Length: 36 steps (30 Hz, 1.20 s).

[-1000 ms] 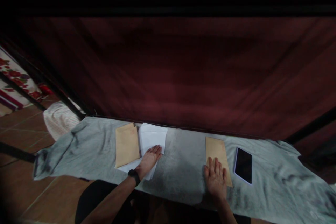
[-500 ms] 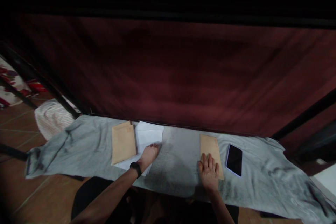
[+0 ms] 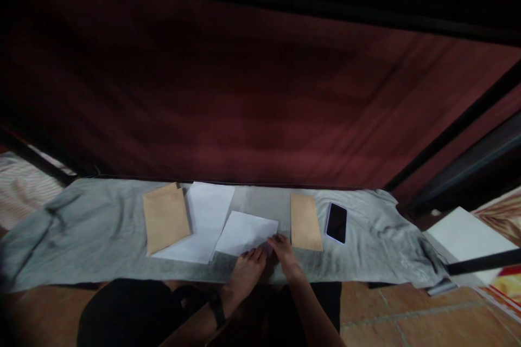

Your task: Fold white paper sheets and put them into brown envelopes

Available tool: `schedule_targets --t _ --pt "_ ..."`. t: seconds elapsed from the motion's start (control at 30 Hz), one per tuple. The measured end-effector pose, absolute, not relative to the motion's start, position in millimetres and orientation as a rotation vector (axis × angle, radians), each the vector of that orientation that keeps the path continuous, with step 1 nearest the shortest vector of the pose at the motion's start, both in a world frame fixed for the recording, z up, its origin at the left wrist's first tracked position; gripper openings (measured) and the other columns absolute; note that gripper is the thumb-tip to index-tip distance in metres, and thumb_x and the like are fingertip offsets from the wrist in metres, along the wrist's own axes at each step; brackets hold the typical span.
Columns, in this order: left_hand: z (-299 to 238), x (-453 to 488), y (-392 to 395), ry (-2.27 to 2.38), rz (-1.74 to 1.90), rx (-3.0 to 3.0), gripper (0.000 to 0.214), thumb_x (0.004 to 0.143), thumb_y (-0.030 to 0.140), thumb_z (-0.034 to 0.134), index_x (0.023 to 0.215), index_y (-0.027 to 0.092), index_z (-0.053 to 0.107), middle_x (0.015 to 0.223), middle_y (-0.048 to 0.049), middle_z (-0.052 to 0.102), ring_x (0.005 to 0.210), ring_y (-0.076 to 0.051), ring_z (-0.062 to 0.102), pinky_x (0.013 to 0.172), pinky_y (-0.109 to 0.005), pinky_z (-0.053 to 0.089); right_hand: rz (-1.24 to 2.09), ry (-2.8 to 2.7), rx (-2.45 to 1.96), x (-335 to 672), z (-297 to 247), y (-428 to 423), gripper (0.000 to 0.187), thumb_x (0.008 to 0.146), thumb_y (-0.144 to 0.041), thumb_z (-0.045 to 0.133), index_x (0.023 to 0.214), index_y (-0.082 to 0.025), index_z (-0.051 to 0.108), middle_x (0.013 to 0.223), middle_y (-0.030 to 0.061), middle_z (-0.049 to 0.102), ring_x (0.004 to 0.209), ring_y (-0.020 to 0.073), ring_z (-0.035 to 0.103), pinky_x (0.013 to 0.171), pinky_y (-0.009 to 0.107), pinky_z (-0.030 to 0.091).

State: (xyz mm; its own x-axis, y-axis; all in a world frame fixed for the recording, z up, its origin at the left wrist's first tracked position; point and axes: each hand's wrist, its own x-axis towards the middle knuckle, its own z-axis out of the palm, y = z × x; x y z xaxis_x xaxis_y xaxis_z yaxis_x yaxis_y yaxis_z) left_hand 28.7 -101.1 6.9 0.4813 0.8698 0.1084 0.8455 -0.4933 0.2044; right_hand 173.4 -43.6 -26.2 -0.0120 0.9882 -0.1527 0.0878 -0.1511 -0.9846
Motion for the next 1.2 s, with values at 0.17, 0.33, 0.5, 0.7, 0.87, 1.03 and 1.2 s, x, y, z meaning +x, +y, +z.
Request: schedule_targets --t 0.17,0.33,0.5,0.7,0.87,1.03,1.2 --pt "-5.2 -14.2 -82.6 1.726 0.764 2.292 0.044 0.096 0.034 0.05 0.137 0.019 0.055 0.145 -0.0131 0.057 0.135 -0.029 0.051 0.112 -0.048 0.043 1.309 -1.07 -1.445 177.9 -23.8 -41.7 0.054 0.054 -0.07 0.077 0.066 -0.018 0.067 0.056 0.0022 0.063 0.056 0.0188 0.057 0.053 0.031 0.044" --pt "-11.0 -54.2 -46.7 1.778 1.115 1.327 0.052 0.085 0.036 0.061 0.133 0.014 0.058 0.129 -0.0158 0.064 0.119 -0.03 0.062 0.104 -0.049 0.049 1.348 -1.02 -1.414 187.3 -17.7 -45.1 0.057 0.049 -0.071 0.079 0.064 -0.018 0.065 0.054 0.0002 0.06 0.053 0.0176 0.055 0.052 0.03 0.043" --pt "-8.7 -61.1 -27.4 1.663 1.129 1.107 0.053 0.08 0.043 0.068 0.123 0.012 0.065 0.108 -0.0139 0.074 0.099 -0.026 0.069 0.088 -0.039 0.055 1.389 -1.064 -1.338 194.0 -4.1 -52.8 0.054 0.053 -0.064 0.083 0.077 -0.018 0.069 0.07 0.0019 0.07 0.065 0.0199 0.062 0.062 0.031 0.049" --pt "5.8 -64.5 -23.2 1.512 1.11 1.137 0.051 0.067 0.056 0.07 0.092 0.011 0.075 0.084 -0.0091 0.076 0.075 -0.023 0.068 0.067 -0.032 0.053 1.31 -1.234 -1.326 205.2 16.1 -55.0 0.042 0.066 -0.055 0.081 0.084 -0.019 0.069 0.076 0.0006 0.07 0.071 0.0197 0.062 0.063 0.029 0.048" --pt "20.5 -67.0 -28.3 1.61 1.139 1.234 0.034 0.068 0.051 0.07 0.068 0.017 0.072 0.062 -0.0017 0.066 0.065 -0.019 0.059 0.061 -0.028 0.046 1.26 -1.172 -1.275 206.1 32.0 -55.8 0.044 0.068 -0.055 0.08 0.092 -0.019 0.072 0.089 0.0037 0.074 0.081 0.023 0.065 0.072 0.032 0.051" --pt "37.9 -71.2 -45.8 1.687 1.238 1.401 0.034 0.079 0.051 0.064 0.071 0.019 0.07 0.064 0.0004 0.065 0.067 -0.019 0.06 0.065 -0.027 0.047 1.222 -1.011 -1.263 206.2 37.2 -51.2 0.049 0.073 -0.064 0.074 0.088 -0.018 0.072 0.082 0.0039 0.074 0.077 0.0224 0.064 0.07 0.031 0.05" --pt "50.0 -91.9 -66.9 1.486 1.262 1.63 0.026 0.084 0.043 0.062 0.083 0.02 0.074 0.088 -0.0053 0.076 0.086 -0.022 0.07 0.081 -0.032 0.055 1.259 -0.79 -1.206 212.1 29.4 -34.3 0.053 0.076 -0.071 0.068 0.085 -0.019 0.07 0.074 0.0027 0.072 0.07 0.0212 0.064 0.065 0.03 0.05"
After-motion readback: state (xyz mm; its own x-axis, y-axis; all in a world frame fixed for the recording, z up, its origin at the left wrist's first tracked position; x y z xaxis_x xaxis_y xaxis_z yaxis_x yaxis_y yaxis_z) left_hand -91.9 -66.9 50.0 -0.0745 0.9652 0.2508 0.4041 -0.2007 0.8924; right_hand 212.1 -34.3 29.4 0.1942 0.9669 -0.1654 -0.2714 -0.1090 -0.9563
